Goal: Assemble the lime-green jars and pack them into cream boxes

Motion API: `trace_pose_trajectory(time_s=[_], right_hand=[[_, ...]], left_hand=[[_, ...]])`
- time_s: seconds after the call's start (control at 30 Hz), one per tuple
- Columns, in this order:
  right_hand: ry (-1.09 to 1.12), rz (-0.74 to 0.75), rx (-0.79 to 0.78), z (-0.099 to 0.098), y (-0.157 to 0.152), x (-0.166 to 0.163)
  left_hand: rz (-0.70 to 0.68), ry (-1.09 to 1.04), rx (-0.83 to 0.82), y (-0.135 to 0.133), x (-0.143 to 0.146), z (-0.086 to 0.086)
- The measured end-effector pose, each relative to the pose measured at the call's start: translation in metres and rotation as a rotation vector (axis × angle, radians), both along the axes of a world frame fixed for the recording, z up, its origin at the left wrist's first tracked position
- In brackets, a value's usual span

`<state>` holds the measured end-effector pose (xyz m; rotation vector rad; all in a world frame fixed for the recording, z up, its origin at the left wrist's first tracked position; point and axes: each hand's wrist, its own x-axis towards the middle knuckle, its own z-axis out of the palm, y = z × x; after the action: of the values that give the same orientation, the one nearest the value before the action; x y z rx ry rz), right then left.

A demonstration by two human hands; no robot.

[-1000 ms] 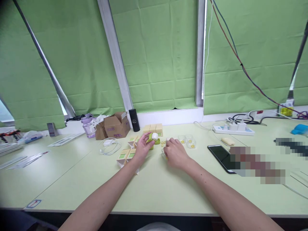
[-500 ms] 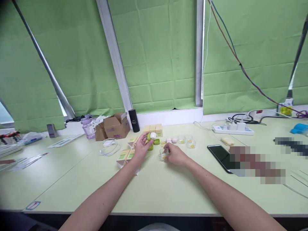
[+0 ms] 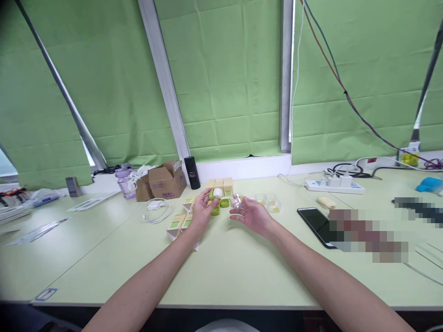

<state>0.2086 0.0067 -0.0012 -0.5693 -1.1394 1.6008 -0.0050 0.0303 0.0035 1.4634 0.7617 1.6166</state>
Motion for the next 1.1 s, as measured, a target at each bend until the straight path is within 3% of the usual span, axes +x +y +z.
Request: trace_pose_trajectory(time_s=[0.17,0.5,1.1], right_hand=[[0.045,-0.024,-0.019,-0.004,0.004,-0.001],[0.071,0.005,0.057,0.010,-0.013,-0.006],[-0.385,-0.433,0.464,0.001,-0.018,-0.019]], left_hand=[[0.004,-0.007,-0.010,0.000,0.001,0.000],[0.009,-0.008,-0.020,-0.001,0.000,0.001],[0.015,0.007,0.028,-0.003,-0.001,0.003]])
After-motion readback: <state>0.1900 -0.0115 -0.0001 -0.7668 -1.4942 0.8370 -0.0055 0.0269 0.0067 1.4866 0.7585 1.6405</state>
